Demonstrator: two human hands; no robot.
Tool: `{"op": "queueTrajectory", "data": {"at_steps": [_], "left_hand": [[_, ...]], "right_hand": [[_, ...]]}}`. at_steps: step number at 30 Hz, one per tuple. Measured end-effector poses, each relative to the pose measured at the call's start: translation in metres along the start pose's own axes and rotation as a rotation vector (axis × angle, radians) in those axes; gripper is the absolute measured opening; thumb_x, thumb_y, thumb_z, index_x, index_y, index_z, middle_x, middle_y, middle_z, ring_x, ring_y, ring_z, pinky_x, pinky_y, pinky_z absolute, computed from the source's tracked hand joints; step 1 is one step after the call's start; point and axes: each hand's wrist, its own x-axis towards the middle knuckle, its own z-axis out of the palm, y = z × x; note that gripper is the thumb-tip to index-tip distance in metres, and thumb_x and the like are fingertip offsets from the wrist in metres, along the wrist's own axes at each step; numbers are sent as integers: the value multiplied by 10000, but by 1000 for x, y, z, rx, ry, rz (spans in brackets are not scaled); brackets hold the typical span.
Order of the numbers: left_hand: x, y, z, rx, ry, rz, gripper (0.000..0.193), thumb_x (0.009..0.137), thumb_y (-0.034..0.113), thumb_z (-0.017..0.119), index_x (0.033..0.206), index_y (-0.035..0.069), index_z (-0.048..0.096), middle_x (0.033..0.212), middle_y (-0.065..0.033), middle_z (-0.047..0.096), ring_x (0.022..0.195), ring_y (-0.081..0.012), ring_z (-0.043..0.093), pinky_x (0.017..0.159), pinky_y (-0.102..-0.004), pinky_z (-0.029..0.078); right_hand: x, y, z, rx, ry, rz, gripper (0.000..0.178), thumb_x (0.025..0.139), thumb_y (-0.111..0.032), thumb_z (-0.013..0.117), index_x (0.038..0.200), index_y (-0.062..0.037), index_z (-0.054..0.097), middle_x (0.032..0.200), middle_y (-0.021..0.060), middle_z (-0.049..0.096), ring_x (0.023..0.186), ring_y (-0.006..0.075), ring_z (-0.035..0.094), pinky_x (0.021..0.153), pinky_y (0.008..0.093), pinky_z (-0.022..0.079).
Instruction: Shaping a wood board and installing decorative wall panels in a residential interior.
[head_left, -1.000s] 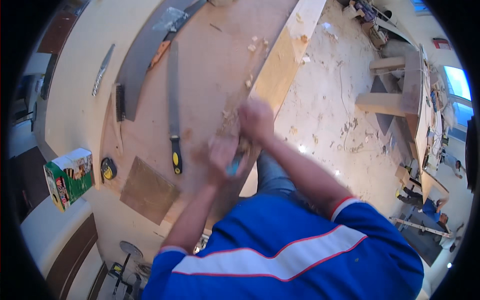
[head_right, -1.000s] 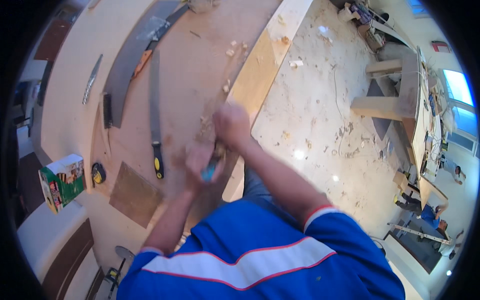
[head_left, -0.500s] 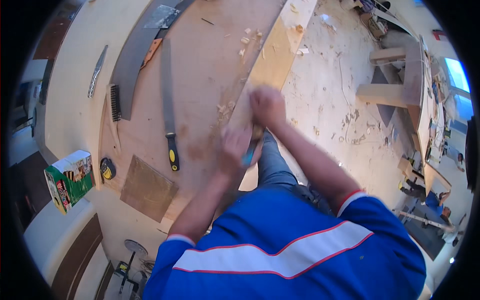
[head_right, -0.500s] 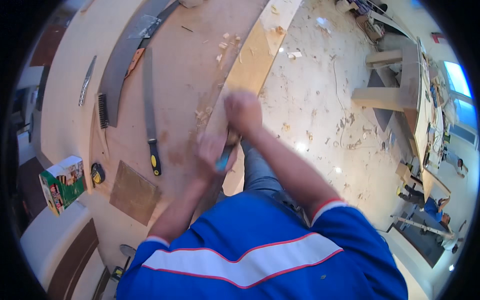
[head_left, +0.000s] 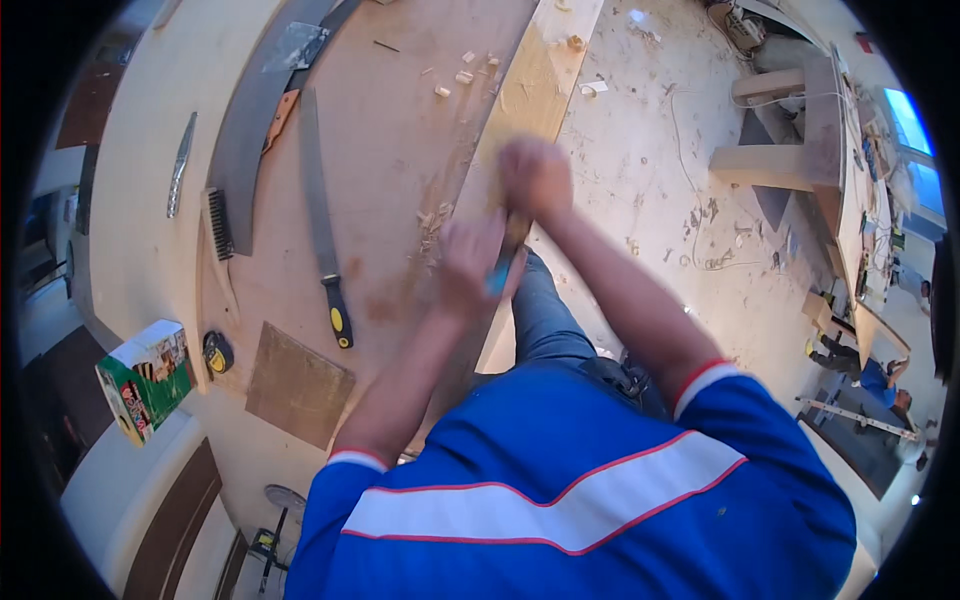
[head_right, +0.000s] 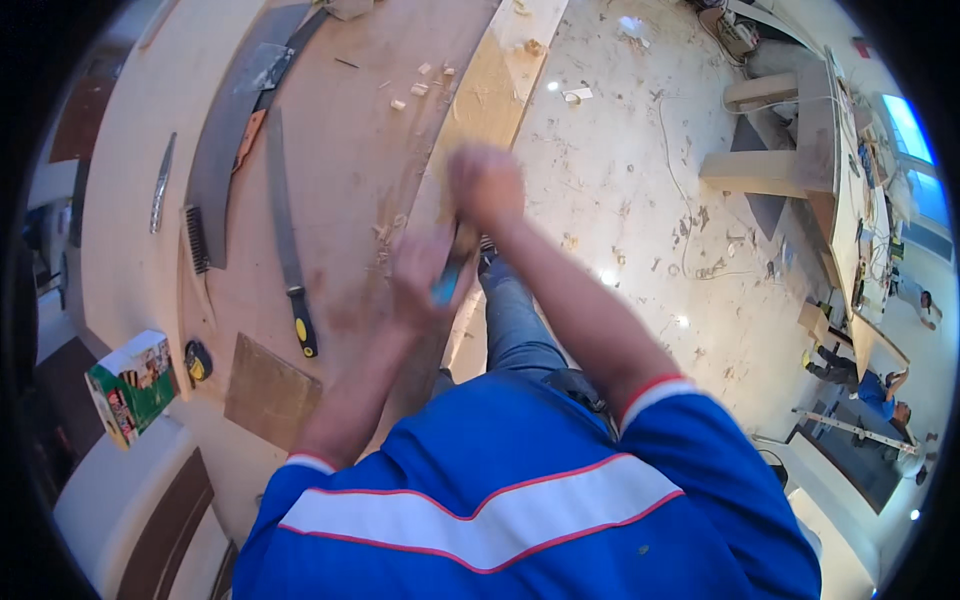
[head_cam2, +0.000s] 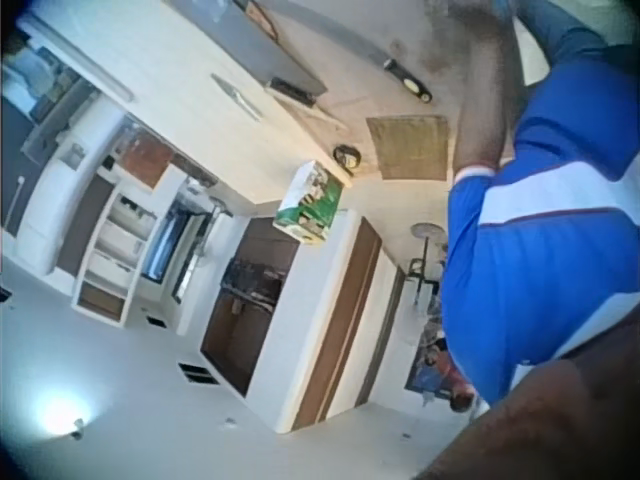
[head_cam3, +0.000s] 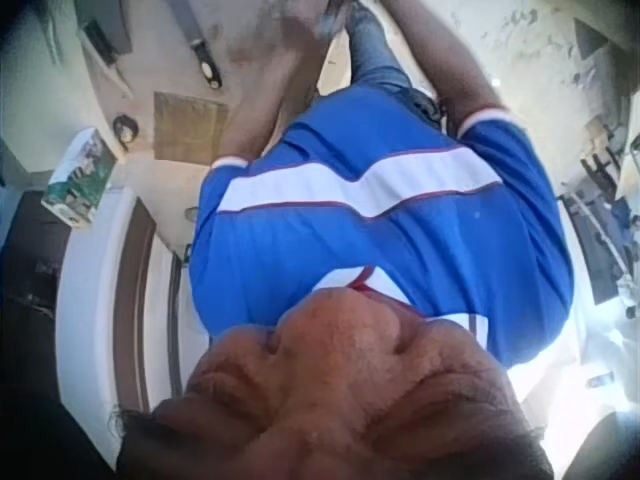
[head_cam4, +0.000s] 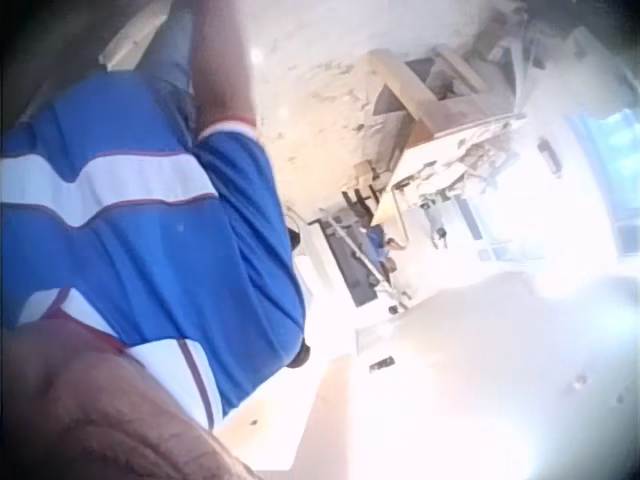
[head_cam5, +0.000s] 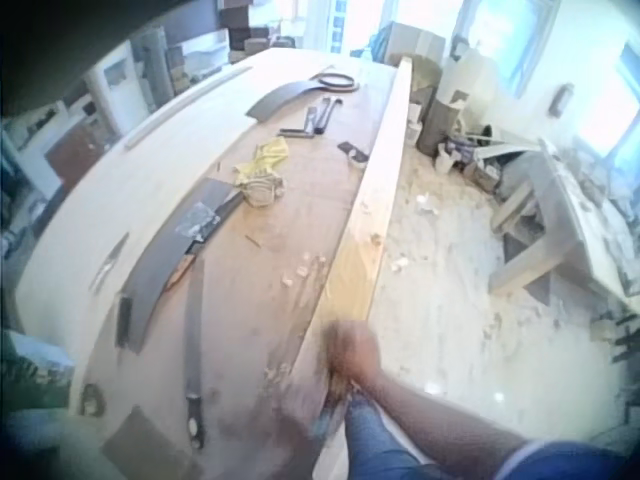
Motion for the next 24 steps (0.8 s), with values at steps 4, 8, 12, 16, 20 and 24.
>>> {"op": "queueTrajectory", "data": {"at_steps": [4,8,12,16,20,24], "left_hand": [[122,-49,36,-6,4,30,490,699,207,789,1138,24,672,927,-164,680,831,-346,629,925,-479,436],[115,-64,-5,-97,134,25,507,703,206,815,1141,2,662,932,-162,685,846,-358,637,845,-480,478],[57,-64,-44,171,170,-389,534,736,239,828,1178,-4,651,974,-168,694,871,-357,650,810,-461,502],[40,-54,-54,191,158,-666,644,738,274,833,1267,-20,611,1055,-204,687,919,-383,658,867,-458,514],[46,-25,-55,144,120,-852,760,726,298,823,1351,-36,549,1130,-240,670,1054,-396,656,935,-454,523],[50,12,-58,423,29,-758,607,728,251,781,1234,-33,599,1070,-253,684,996,-424,666,853,-471,548]], "right_hand": [[127,31,-22,-16,132,5,198,886,-242,659,829,-53,677,825,186,676,814,398,651,732,485,518],[131,-8,-44,175,293,-160,210,891,-209,700,977,-20,732,897,196,702,811,365,677,743,423,537],[84,-60,-71,773,-28,-5,180,856,-168,719,949,-15,703,861,167,681,815,369,657,734,433,513],[63,-75,-87,820,-371,-67,248,828,-124,702,1058,-32,698,921,164,681,895,345,672,784,440,517],[58,-68,-73,448,-427,-570,428,866,-99,639,1288,-33,625,1278,159,635,1154,343,604,960,434,482],[50,-68,-42,182,-408,-926,608,804,-103,648,1397,-40,528,1451,146,510,1345,342,476,1067,431,421]]}}
